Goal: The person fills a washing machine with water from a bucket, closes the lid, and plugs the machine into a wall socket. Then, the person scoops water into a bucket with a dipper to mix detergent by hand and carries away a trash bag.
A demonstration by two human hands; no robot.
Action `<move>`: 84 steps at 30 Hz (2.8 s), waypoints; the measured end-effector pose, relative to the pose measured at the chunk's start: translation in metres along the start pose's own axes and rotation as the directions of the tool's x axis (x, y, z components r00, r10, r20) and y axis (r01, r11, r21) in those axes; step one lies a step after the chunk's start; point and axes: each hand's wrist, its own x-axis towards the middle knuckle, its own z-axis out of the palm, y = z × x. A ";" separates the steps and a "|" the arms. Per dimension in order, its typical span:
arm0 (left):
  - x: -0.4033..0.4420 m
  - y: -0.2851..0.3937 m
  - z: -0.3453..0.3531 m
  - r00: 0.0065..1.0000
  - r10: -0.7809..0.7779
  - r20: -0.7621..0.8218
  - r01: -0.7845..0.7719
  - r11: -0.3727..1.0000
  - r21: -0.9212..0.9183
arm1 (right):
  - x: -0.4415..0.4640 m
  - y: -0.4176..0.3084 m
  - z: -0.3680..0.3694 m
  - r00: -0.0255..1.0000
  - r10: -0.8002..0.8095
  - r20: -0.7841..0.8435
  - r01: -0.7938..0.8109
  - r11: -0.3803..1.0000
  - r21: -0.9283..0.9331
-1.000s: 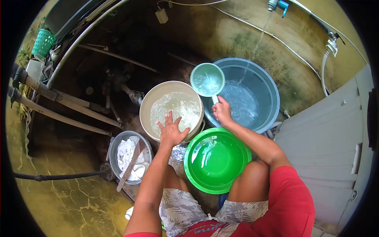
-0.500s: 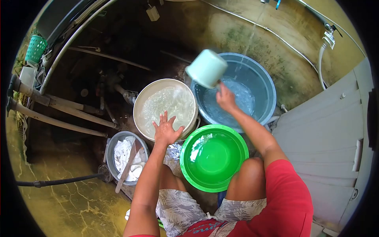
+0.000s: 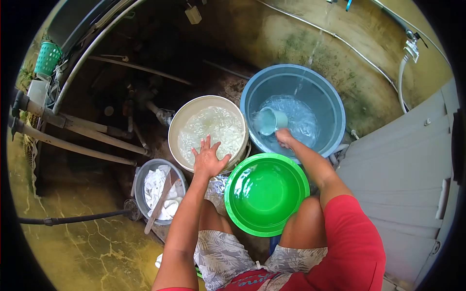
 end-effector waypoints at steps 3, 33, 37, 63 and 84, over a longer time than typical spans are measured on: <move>0.001 0.001 0.000 1.000 -0.002 -0.002 0.002 1.000 0.000 | -0.025 -0.020 0.015 0.987 0.121 0.108 -0.161 0.828 0.538; -0.001 0.002 -0.004 0.999 0.013 0.046 -0.008 0.995 -0.097 | -0.181 -0.139 0.017 0.206 -0.959 -0.195 0.790 0.280 -0.545; -0.002 -0.001 0.000 0.999 0.036 0.004 -0.035 0.996 -0.082 | -0.093 -0.094 -0.042 0.496 -0.802 -0.333 0.420 0.558 -0.716; -0.001 -0.001 0.000 1.000 0.005 -0.007 -0.005 1.000 0.016 | -0.107 -0.034 -0.026 0.950 -0.028 0.311 -0.126 0.876 0.465; -0.007 0.003 -0.009 0.998 -0.042 -0.042 0.042 0.999 0.006 | -0.224 -0.170 0.047 0.273 -0.961 -0.038 0.827 0.255 -0.502</move>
